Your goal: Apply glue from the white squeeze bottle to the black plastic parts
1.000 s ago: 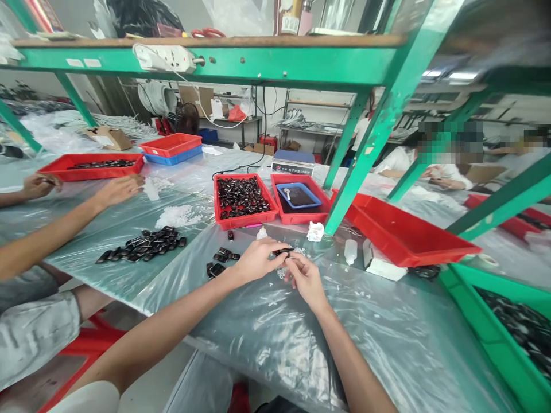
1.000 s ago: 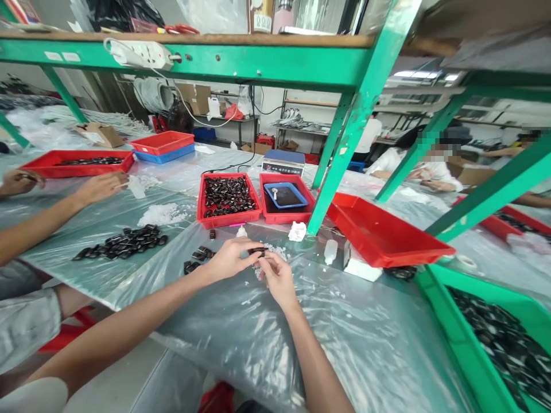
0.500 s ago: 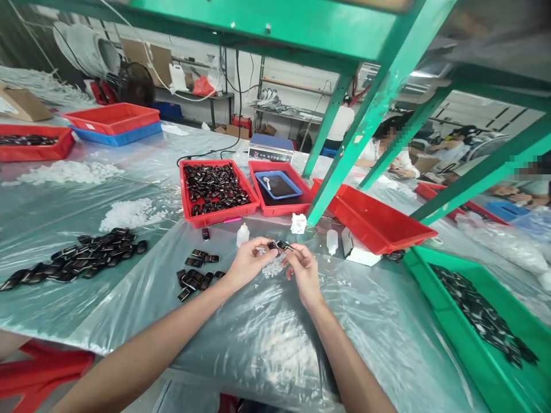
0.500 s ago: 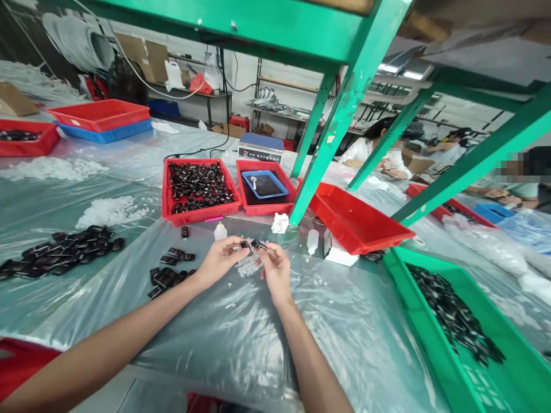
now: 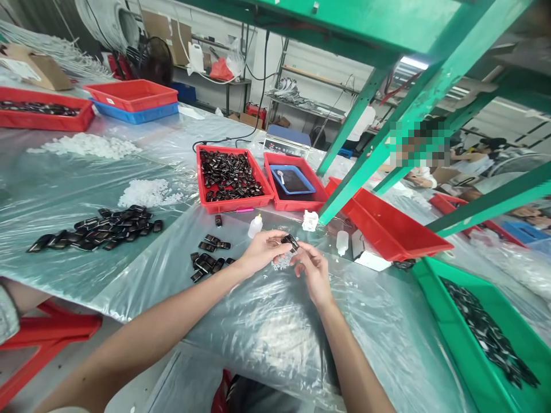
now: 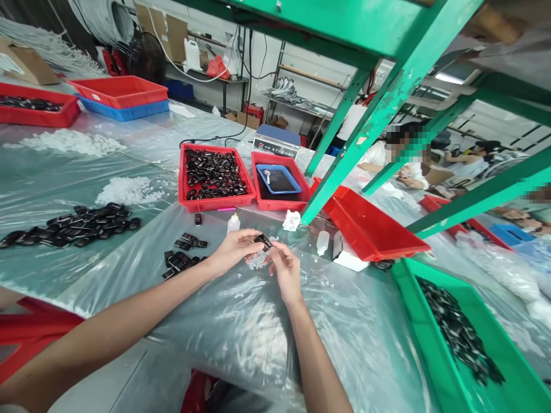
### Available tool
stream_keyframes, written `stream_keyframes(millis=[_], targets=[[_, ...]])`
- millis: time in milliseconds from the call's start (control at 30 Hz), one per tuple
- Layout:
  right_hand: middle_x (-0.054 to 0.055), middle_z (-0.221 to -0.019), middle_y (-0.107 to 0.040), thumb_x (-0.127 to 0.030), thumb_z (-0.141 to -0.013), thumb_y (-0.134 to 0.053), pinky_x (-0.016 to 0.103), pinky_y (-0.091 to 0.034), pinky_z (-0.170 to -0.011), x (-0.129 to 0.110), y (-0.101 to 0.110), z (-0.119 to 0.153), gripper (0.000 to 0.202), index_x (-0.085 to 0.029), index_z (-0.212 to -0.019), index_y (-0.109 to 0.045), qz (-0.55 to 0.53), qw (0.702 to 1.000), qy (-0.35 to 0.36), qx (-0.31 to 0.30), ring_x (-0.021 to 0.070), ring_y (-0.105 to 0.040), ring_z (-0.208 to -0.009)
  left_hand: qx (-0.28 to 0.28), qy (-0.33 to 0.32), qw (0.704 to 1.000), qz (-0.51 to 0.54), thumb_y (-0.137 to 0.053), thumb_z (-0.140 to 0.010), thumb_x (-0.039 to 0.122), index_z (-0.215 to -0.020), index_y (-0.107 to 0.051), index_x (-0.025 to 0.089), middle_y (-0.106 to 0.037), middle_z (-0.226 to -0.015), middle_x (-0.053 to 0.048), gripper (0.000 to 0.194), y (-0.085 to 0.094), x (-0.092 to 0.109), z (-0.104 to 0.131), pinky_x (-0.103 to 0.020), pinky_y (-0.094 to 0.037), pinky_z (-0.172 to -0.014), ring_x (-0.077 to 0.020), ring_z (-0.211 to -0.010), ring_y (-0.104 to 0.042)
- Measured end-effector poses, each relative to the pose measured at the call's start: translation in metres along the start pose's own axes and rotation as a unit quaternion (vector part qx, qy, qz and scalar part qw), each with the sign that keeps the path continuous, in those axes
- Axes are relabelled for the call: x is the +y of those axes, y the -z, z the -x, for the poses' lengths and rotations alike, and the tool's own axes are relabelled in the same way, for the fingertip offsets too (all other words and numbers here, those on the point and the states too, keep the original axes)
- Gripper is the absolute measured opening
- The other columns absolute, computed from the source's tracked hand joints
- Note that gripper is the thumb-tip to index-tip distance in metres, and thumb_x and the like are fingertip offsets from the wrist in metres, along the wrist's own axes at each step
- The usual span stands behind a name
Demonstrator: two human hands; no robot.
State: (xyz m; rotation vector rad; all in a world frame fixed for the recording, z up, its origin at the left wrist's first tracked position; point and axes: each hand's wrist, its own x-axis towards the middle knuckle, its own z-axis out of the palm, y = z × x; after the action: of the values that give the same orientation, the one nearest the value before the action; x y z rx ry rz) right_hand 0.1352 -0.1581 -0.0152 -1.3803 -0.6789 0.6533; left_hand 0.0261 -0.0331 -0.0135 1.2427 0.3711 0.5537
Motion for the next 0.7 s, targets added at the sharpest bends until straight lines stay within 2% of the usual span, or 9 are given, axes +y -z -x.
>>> stream_keyframes(millis=[167, 333, 467, 700], targets=[[0.008, -0.097, -0.075, -0.048, -0.079, -0.079, 0.026, -0.044, -0.048, 0.003, 0.004, -0.003, 0.041, -0.02, -0.108, -0.072, 0.108, 0.991, 0.082, -0.013, 0.0161, -0.061, -0.063, -0.002, -0.077, 0.991, -0.106, -0.082, -0.074, 0.035, -0.099, -0.072, 0.014, -0.072, -0.089, -0.005, 0.034, 0.004, 0.001, -0.001, -0.022, -0.046, -0.054, -0.0095, -0.062, -0.057], [0.006, -0.091, -0.074, -0.048, -0.081, -0.078, 0.027, -0.047, -0.052, 0.005, 0.009, -0.006, 0.038, -0.02, -0.106, -0.072, 0.13, 0.985, 0.112, -0.024, 0.0161, -0.061, -0.063, -0.03, -0.052, 0.995, -0.075, -0.084, -0.071, 0.041, -0.097, -0.071, 0.013, -0.072, -0.084, -0.005, 0.04, 0.006, 0.0, -0.001, -0.021, -0.044, -0.046, -0.0106, -0.057, -0.058], [0.007, -0.096, -0.075, -0.043, -0.078, -0.082, 0.027, -0.048, -0.057, 0.005, 0.012, -0.005, 0.041, -0.02, -0.11, -0.071, 0.144, 0.982, 0.121, -0.03, 0.0169, -0.062, -0.07, -0.045, -0.041, 0.997, -0.038, -0.085, -0.071, 0.043, -0.095, -0.07, 0.013, -0.069, -0.074, -0.003, 0.041, 0.007, -0.004, -0.003, -0.021, -0.044, -0.044, -0.0124, -0.056, -0.062], [0.007, -0.096, -0.076, -0.044, -0.082, -0.078, 0.03, -0.051, -0.061, 0.003, 0.01, -0.004, 0.036, -0.02, -0.109, -0.075, 0.162, 0.979, 0.12, -0.028, 0.0172, -0.061, -0.069, -0.058, -0.044, 0.996, -0.053, -0.086, -0.071, 0.044, -0.094, -0.068, 0.014, -0.067, -0.078, -0.002, 0.041, 0.008, -0.004, -0.003, -0.021, -0.046, -0.044, -0.0111, -0.058, -0.06]])
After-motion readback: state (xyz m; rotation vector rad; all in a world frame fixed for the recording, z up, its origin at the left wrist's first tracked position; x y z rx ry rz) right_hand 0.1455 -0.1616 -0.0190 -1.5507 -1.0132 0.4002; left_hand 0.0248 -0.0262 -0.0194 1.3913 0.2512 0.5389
